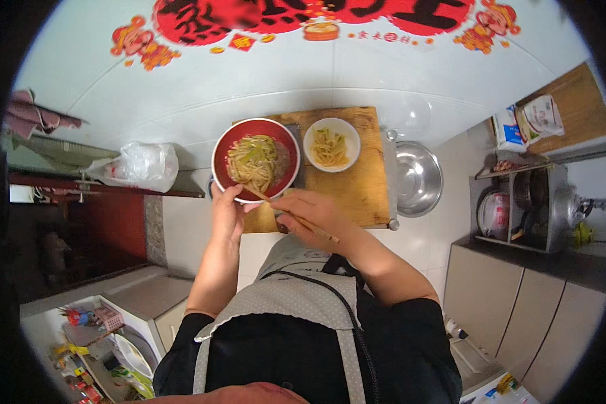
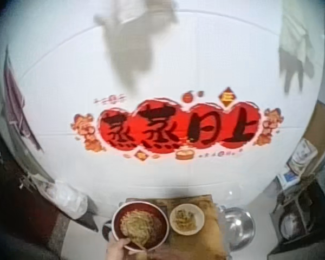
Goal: The person transfers noodles from a red bowl to a white bowl using chopsticks, then washes the red bowl, a white bowl, and chopsticks in the sink. They rinse each item under running water and place the clean items on a wooden board next to the sink.
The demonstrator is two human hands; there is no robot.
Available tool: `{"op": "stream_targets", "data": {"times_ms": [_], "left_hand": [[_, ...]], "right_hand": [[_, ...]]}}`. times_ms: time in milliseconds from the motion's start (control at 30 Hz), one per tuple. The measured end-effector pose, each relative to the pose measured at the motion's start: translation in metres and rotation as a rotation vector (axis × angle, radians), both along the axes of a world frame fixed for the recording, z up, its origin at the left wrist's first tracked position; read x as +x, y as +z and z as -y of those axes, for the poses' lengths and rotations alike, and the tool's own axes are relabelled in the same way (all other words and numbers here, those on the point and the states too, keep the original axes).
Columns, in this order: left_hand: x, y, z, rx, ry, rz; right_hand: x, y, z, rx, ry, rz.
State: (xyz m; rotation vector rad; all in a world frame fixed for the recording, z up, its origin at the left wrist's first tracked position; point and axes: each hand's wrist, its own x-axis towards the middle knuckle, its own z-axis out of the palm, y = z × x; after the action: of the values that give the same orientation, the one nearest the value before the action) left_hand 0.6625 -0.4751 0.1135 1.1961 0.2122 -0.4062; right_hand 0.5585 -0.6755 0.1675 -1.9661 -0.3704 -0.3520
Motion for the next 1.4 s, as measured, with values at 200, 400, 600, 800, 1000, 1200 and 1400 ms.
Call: {"op": "stream_targets", "data": {"times_ms": [200,400,600,800,1000,1200,1400], "left_hand": [[0.009,0.005,0.067,0.2,-0.065,-0.015],[0.016,0.009,0.095,0.372,-0.145,0.066],[0.019,0.01,0.113,0.532,-0.212,0.261],[0.028,0.017,0.12,0.631,-0.251,0.3],[0.04,0.005,0.119,0.61,-0.269,0.407],[0.04,0.009,0.124,0.638,-0.281,0.355],[0.041,0.007,0.119,0.651,-0.262,0.385]], "right_hand": [[0.0,-0.041,0.059,0.018,-0.302,-0.05],[-0.006,-0.049,0.08,0.186,-0.421,-0.024],[-0.004,-0.064,0.078,0.298,-0.388,-0.069],[-0.005,-0.07,0.095,0.29,-0.55,-0.074],[0.017,-0.055,0.09,0.304,-0.48,0.033],[0.056,-0.067,0.076,0.484,-0.344,0.01],[0.051,-0.091,0.096,0.525,-0.458,-0.081]]}}
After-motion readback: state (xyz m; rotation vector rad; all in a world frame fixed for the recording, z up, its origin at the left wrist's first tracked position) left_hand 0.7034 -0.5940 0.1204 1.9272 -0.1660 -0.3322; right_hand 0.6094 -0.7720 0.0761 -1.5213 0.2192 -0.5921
